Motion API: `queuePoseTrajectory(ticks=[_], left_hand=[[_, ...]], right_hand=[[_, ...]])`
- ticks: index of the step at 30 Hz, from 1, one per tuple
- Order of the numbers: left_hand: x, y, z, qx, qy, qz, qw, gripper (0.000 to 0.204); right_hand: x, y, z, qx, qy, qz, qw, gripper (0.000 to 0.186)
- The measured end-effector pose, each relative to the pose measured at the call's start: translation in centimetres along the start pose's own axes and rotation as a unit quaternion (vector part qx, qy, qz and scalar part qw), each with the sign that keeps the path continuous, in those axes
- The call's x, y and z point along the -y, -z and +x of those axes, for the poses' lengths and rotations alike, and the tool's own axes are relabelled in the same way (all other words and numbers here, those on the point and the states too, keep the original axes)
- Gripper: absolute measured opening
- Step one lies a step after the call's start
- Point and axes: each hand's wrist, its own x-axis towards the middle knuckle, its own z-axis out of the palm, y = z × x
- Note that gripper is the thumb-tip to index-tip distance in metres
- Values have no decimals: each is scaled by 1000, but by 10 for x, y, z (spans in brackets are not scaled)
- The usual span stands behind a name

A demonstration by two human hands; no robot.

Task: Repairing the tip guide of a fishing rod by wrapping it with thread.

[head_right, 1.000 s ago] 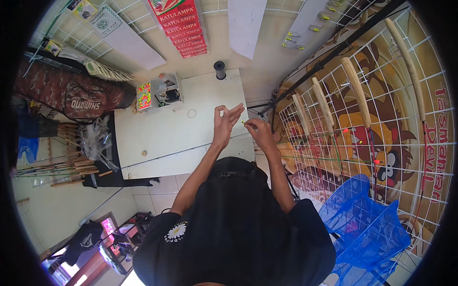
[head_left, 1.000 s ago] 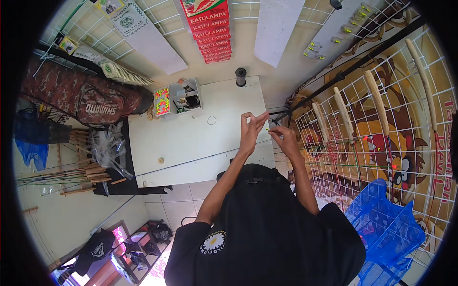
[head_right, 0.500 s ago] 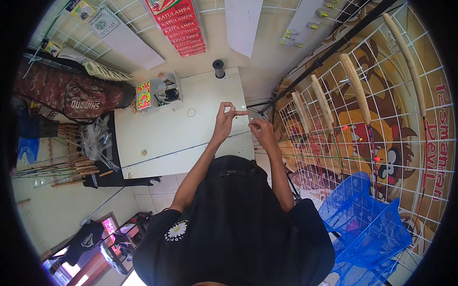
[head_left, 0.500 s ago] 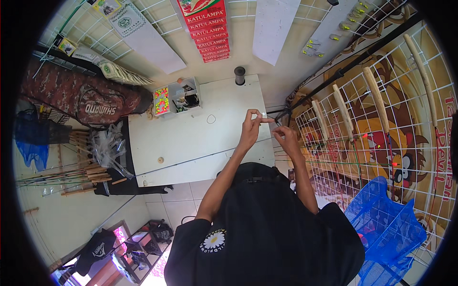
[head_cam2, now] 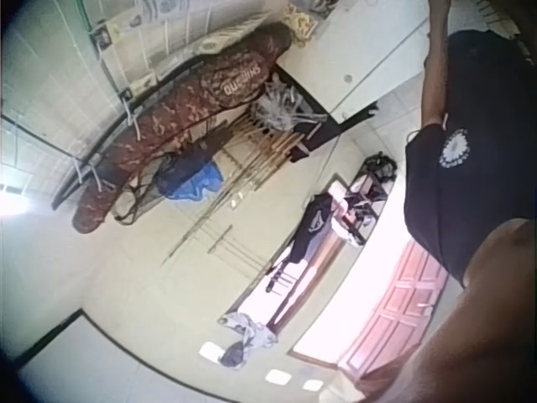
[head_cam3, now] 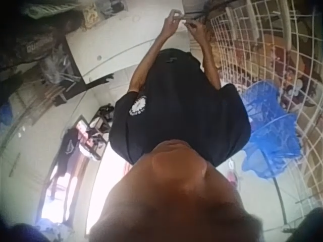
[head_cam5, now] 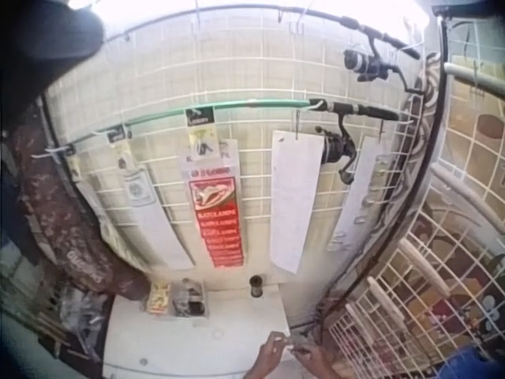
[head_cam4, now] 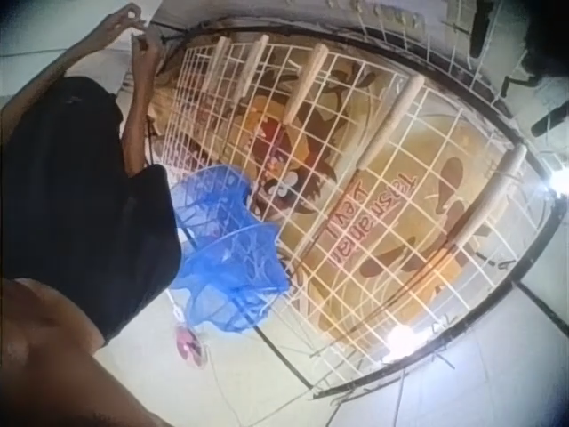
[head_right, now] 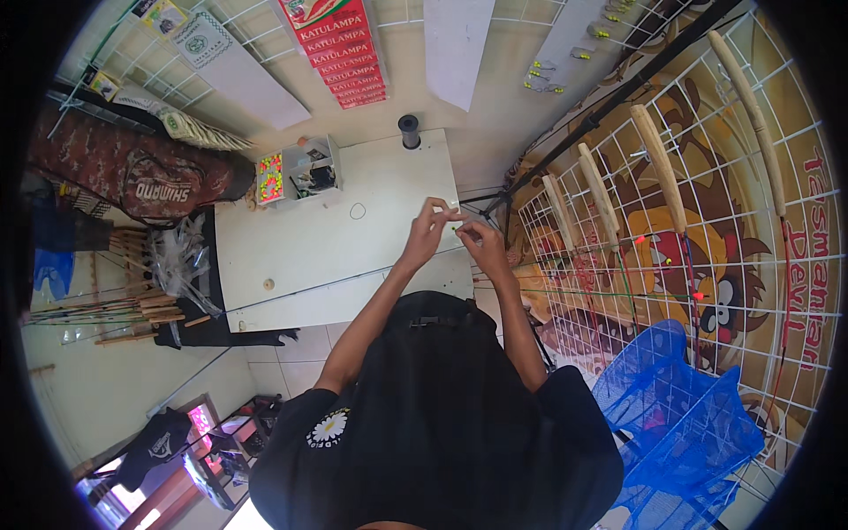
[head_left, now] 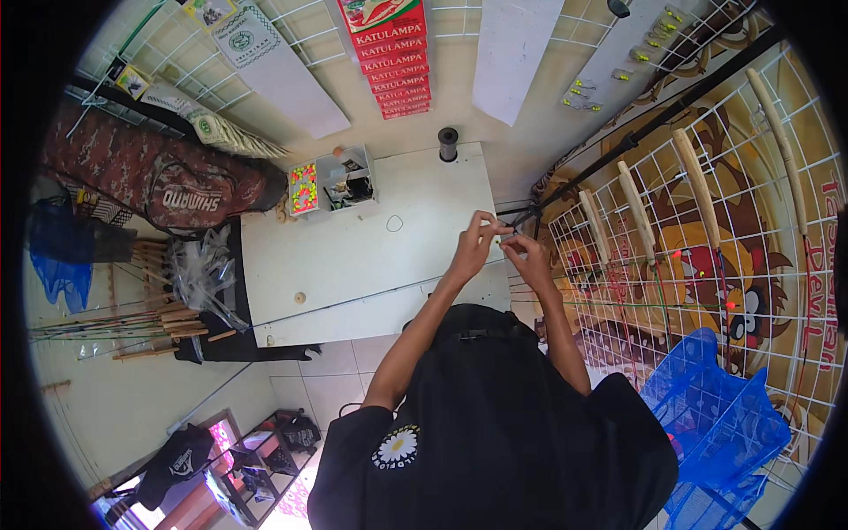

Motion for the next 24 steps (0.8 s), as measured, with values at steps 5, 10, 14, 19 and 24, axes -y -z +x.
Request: queuePoseTrajectory(ticks=[5,10,14,19,24], left_hand=[[7,-2,-6,85,102,191,973,13],[1,-4,-3,130,165,187,960,19],[18,11,-1,182,170,145,958,19],[13,11,1,224,277,-87,930,21],[8,13,-1,217,312,-144,914,24]], right_hand=[[11,10,1,52,41,-73,995,12],[4,15,-5,14,26,-67,997,12],[8,15,-4,12,15,-43,999,14],[-1,20,-3,56,-61,68,994,16],[-12,14,-3,77,-80,152,982,13]])
